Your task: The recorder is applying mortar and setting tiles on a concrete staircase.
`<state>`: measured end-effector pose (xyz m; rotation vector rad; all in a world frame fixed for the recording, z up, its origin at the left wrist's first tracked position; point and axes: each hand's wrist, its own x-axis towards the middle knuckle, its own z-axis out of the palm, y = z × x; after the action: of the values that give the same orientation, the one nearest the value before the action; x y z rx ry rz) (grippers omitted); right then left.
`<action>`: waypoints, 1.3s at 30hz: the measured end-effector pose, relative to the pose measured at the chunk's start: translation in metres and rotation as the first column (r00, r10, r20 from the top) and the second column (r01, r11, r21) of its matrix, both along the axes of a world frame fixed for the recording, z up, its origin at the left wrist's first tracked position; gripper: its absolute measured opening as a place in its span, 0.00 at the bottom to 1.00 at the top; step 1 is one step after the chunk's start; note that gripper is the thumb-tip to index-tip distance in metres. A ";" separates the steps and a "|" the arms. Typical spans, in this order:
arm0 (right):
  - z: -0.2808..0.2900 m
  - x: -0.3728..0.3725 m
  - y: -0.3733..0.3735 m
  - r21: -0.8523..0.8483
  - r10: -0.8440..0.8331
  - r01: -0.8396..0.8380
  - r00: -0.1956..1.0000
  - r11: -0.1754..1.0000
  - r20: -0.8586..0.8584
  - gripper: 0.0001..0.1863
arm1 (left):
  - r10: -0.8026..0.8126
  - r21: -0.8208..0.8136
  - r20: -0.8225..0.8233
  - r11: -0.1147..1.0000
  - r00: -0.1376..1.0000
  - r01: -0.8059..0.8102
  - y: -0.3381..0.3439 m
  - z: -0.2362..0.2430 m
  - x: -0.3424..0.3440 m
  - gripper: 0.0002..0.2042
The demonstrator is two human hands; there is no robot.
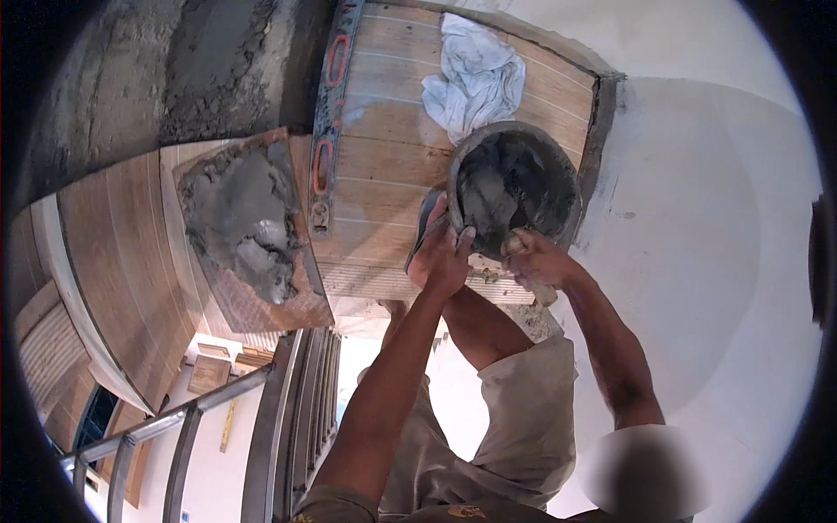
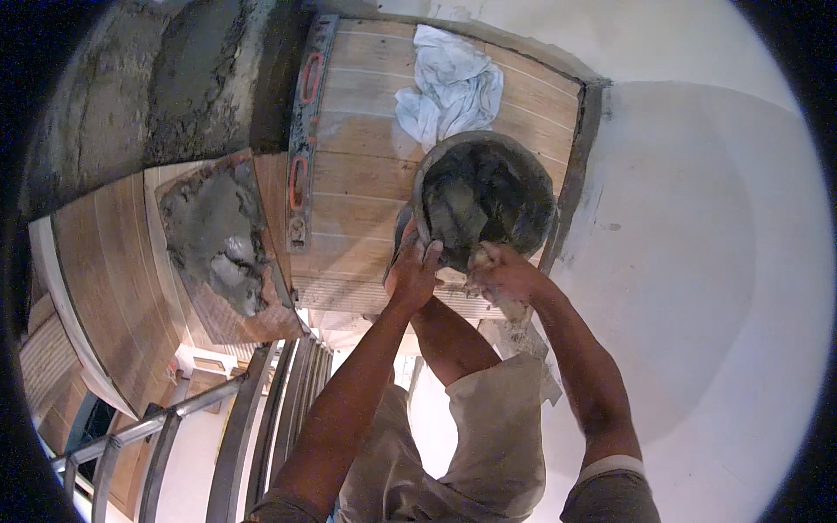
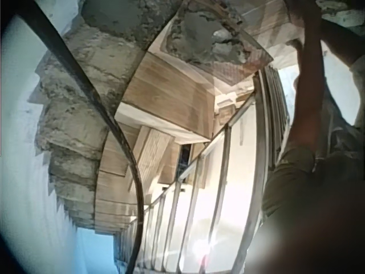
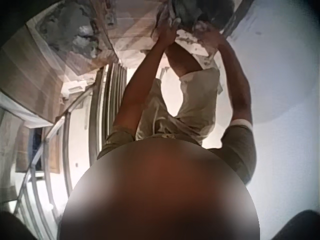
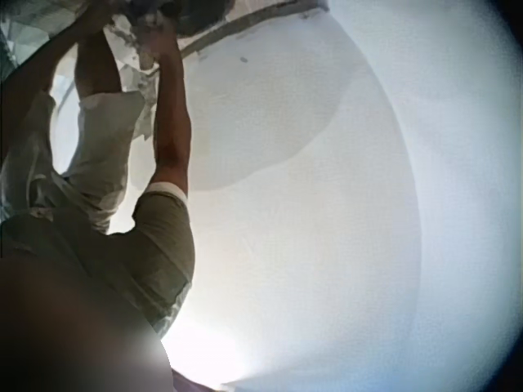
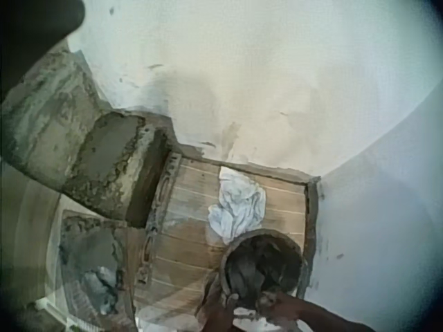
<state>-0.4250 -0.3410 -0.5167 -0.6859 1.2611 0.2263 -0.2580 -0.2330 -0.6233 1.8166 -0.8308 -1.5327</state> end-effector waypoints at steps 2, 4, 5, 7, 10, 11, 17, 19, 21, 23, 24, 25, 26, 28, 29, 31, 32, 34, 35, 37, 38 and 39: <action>0.014 -0.009 0.002 0.004 -0.112 0.112 0.992 0.994 0.056 0.13 | 0.070 0.276 -0.449 0.959 0.891 0.064 -0.007 0.009 0.006 0.28; 0.026 -0.004 0.007 -0.098 -0.131 0.141 0.987 0.985 0.098 0.13 | 0.133 0.219 -0.510 0.975 0.850 -0.021 0.019 0.012 0.011 0.29; 0.031 -0.007 0.014 -0.162 -0.192 0.201 0.979 0.966 0.070 0.13 | 0.180 0.175 -0.581 0.980 0.793 -0.095 0.040 0.015 0.011 0.30; 0.052 -0.006 0.022 -0.187 -0.217 0.224 0.975 0.957 0.058 0.19 | 0.278 0.188 -0.545 0.960 0.791 -0.208 0.078 0.017 0.027 0.30; 0.094 -0.009 0.034 -0.279 -0.169 0.175 0.985 0.944 0.045 0.27 | 0.448 0.258 -0.518 0.894 0.729 -0.367 0.126 0.037 0.060 0.28; 0.101 -0.002 0.040 -0.274 -0.149 0.160 0.987 0.948 0.061 0.27 | 0.562 0.304 -0.490 0.827 0.666 -0.473 0.141 0.047 0.073 0.26; 0.087 0.129 0.079 -0.734 0.440 -0.242 0.894 0.634 0.086 0.20 | 0.802 0.238 -0.209 0.597 0.560 -0.766 0.209 0.094 0.156 0.29; 0.036 0.153 0.095 -0.952 0.570 -0.138 0.820 0.273 0.044 0.19 | 0.817 0.207 -0.328 0.552 0.475 -0.808 0.192 0.100 0.168 0.30; -0.024 0.193 0.114 -0.998 0.583 -0.038 0.812 0.056 0.002 0.22 | 0.815 0.192 -0.426 0.506 0.393 -0.841 0.187 0.086 0.175 0.29; -0.081 0.210 0.127 -0.983 0.610 -0.182 0.783 0.035 -0.123 0.25 | 0.796 0.216 -0.523 0.470 0.305 -0.856 0.171 0.078 0.176 0.26; -0.098 0.217 0.127 -0.949 0.632 -0.316 0.739 0.015 -0.235 0.28 | 0.794 0.212 -0.527 0.469 0.303 -0.857 0.162 0.077 0.176 0.26; -0.109 0.224 0.126 -0.949 0.635 -0.315 0.737 0.021 -0.231 0.28 | 0.825 0.220 -0.474 0.450 0.308 -0.866 0.159 0.075 0.176 0.25; -0.118 0.229 0.125 -0.912 0.629 -0.409 0.717 0.030 -0.301 0.29 | 0.855 0.229 -0.416 0.428 0.310 -0.874 0.158 0.076 0.175 0.25; -0.128 0.235 0.130 -0.865 0.632 -0.500 0.684 0.042 -0.365 0.29 | 0.869 0.221 -0.383 0.417 0.315 -0.881 0.161 0.077 0.179 0.25; -0.131 0.237 0.134 -0.869 0.613 -0.494 0.694 0.023 -0.378 0.28 | 0.855 0.229 -0.394 0.448 0.338 -0.864 0.165 0.077 0.184 0.26; -0.137 0.232 0.139 -0.873 0.596 -0.488 0.699 -0.004 -0.394 0.26 | 0.840 0.236 -0.411 0.473 0.353 -0.849 0.172 0.078 0.188 0.27; -0.146 0.217 0.139 -0.888 0.570 -0.459 0.732 0.009 -0.373 0.27 | 0.841 0.244 -0.410 0.474 0.353 -0.846 0.170 0.076 0.185 0.28; -0.162 0.180 0.135 -0.899 0.542 -0.438 0.757 0.006 -0.365 0.28 | 0.838 0.254 -0.423 0.473 0.343 -0.844 0.166 0.071 0.179 0.29; -0.170 0.157 0.132 -0.870 0.497 -0.494 0.756 0.005 -0.426 0.28 | 0.838 0.248 -0.423 0.472 0.344 -0.846 0.163 0.069 0.176 0.30; -0.157 0.133 0.137 -0.843 0.467 -0.537 0.750 0.018 -0.468 0.27 | 0.850 0.243 -0.402 0.457 0.340 -0.856 0.170 0.070 0.180 0.30; -0.135 0.126 0.139 -0.776 0.519 -0.627 0.687 0.070 -0.508 0.27 | 0.857 0.239 -0.390 0.447 0.336 -0.862 0.175 0.072 0.185 0.31; -0.108 0.119 0.136 -0.690 0.567 -0.716 0.613 0.105 -0.550 0.26 | 0.860 0.237 -0.390 0.440 0.330 -0.866 0.176 0.074 0.187 0.32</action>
<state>-0.3058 -0.2048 -0.6242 -2.2625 1.0528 0.3436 -0.0711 -0.0572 -0.5497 1.3436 0.4004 -1.0715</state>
